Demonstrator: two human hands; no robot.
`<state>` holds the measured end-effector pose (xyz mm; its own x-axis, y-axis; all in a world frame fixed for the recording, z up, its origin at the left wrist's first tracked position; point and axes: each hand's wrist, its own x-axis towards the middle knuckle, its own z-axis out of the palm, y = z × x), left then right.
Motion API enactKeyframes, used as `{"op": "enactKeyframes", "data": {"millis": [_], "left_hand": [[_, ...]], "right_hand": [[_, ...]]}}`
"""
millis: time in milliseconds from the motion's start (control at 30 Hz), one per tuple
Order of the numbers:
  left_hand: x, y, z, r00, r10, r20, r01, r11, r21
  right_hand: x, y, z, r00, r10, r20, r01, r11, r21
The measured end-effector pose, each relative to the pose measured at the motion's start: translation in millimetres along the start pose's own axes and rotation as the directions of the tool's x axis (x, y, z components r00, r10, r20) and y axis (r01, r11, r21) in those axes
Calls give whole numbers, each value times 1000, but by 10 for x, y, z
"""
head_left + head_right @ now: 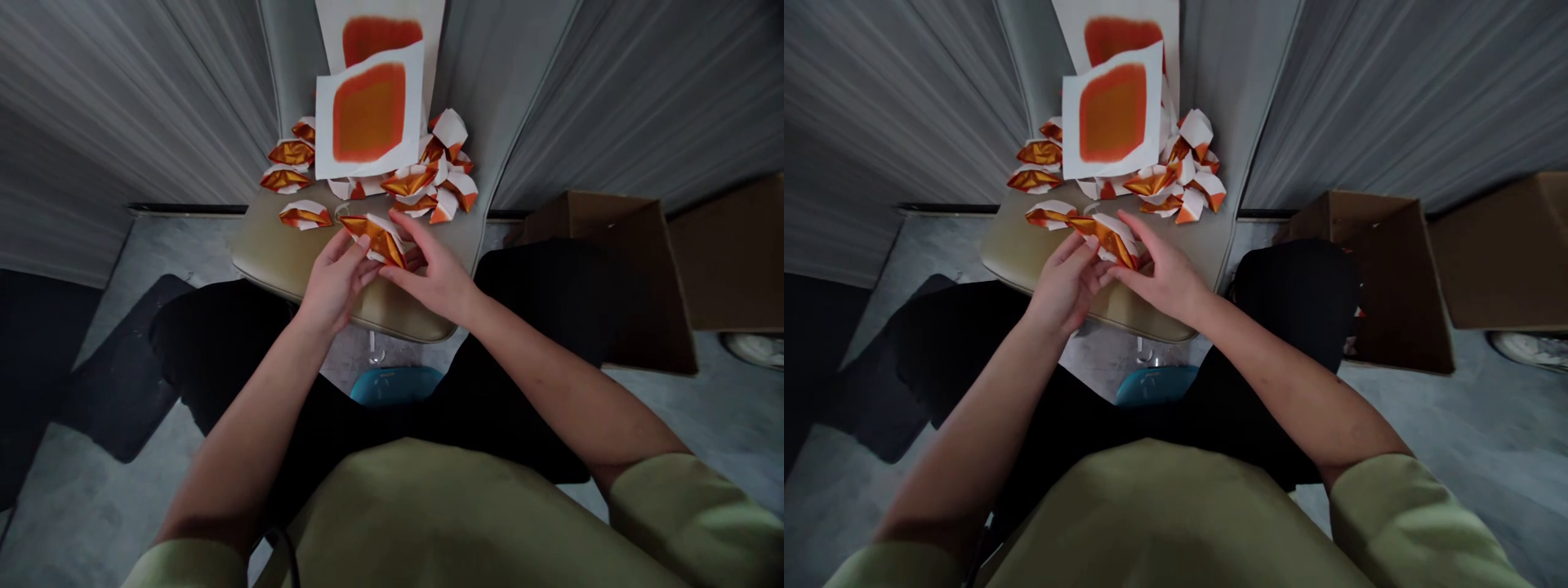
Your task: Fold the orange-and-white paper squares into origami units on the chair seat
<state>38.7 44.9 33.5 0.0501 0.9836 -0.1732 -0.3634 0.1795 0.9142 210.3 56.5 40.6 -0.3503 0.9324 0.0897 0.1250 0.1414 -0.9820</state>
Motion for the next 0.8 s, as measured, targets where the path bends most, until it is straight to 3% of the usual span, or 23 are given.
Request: {"op": "enactKeyframes", "data": {"millis": [167,367,667,733,800], "left_hand": [[27,-81,-18,999,21,-43,-20,999,32],[33,-78,0,994,67,-85,-57,992,115],[36,33,-85,994,-93,-61,97,992,79],[42,50,-141,996,-69,-52,74,990,117],[43,66,-202,999,42,-33,-34,977,208]], "right_hand": [[-1,10,-2,998,-27,65,32,997,-67],[30,53,34,990,130,59,-137,980,144],[104,63,22,932,362,-11,-329,860,390],[112,25,-4,914,406,-12,-363,828,427],[126,-10,-35,895,447,-2,-395,793,463]]}}
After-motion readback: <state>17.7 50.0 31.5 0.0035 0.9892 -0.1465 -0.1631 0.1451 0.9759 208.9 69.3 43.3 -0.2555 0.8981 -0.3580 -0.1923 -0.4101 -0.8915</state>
